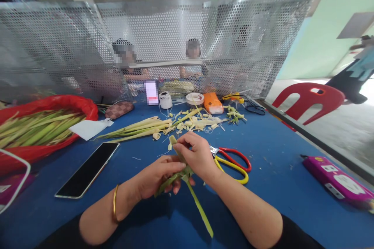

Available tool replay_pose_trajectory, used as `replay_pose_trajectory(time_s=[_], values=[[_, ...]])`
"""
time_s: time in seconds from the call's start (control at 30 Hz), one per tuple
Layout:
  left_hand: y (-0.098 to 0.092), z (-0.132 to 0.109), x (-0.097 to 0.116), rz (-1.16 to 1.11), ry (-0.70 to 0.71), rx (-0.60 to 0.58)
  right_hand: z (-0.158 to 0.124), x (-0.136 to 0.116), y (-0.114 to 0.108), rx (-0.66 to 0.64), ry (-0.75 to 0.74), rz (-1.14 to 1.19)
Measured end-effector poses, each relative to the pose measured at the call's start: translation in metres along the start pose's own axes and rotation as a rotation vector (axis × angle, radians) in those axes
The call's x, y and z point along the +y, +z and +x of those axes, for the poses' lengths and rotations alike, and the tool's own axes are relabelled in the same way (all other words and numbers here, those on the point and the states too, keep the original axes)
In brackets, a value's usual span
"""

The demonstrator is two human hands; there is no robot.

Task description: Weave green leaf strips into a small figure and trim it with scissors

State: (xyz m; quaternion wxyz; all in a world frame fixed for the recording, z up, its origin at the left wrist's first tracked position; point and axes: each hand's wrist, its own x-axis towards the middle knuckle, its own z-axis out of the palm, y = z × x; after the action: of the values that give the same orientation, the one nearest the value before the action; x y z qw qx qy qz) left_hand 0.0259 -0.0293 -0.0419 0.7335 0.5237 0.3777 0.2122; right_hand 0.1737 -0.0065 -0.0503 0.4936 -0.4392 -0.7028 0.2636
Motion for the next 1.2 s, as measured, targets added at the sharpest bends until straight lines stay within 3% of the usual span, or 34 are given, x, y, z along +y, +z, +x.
replay_pose_trajectory(time_s=[0.23,0.33,0.4,0.43,0.57,0.63,0.93,1.1,1.2], values=[[0.007,0.003,-0.003,-0.028,-0.02,0.112,0.002,-0.006,-0.007,-0.113,-0.105,0.018],[0.002,0.004,0.0,-0.113,0.029,0.17,0.004,-0.007,-0.015,0.118,-0.125,-0.211],[-0.004,0.003,0.002,-0.192,0.108,0.239,0.008,-0.003,-0.02,0.235,0.014,-0.299],[-0.007,0.003,0.002,-0.22,0.142,0.275,0.009,-0.001,-0.021,0.208,0.12,-0.265],[-0.009,0.003,0.001,-0.234,0.164,0.291,0.012,0.009,-0.017,-0.123,0.483,0.177],[-0.007,0.005,-0.002,-0.22,0.159,0.257,0.011,0.011,-0.012,-0.173,0.563,0.337],[-0.005,0.008,-0.004,-0.29,0.164,0.22,0.007,0.008,-0.004,0.246,0.424,0.477],[-0.003,0.009,-0.007,-0.338,0.166,0.212,0.005,0.013,-0.001,0.35,0.376,0.421],[-0.003,0.007,-0.006,-0.378,0.159,0.232,0.007,0.018,0.0,0.338,0.413,0.461]])
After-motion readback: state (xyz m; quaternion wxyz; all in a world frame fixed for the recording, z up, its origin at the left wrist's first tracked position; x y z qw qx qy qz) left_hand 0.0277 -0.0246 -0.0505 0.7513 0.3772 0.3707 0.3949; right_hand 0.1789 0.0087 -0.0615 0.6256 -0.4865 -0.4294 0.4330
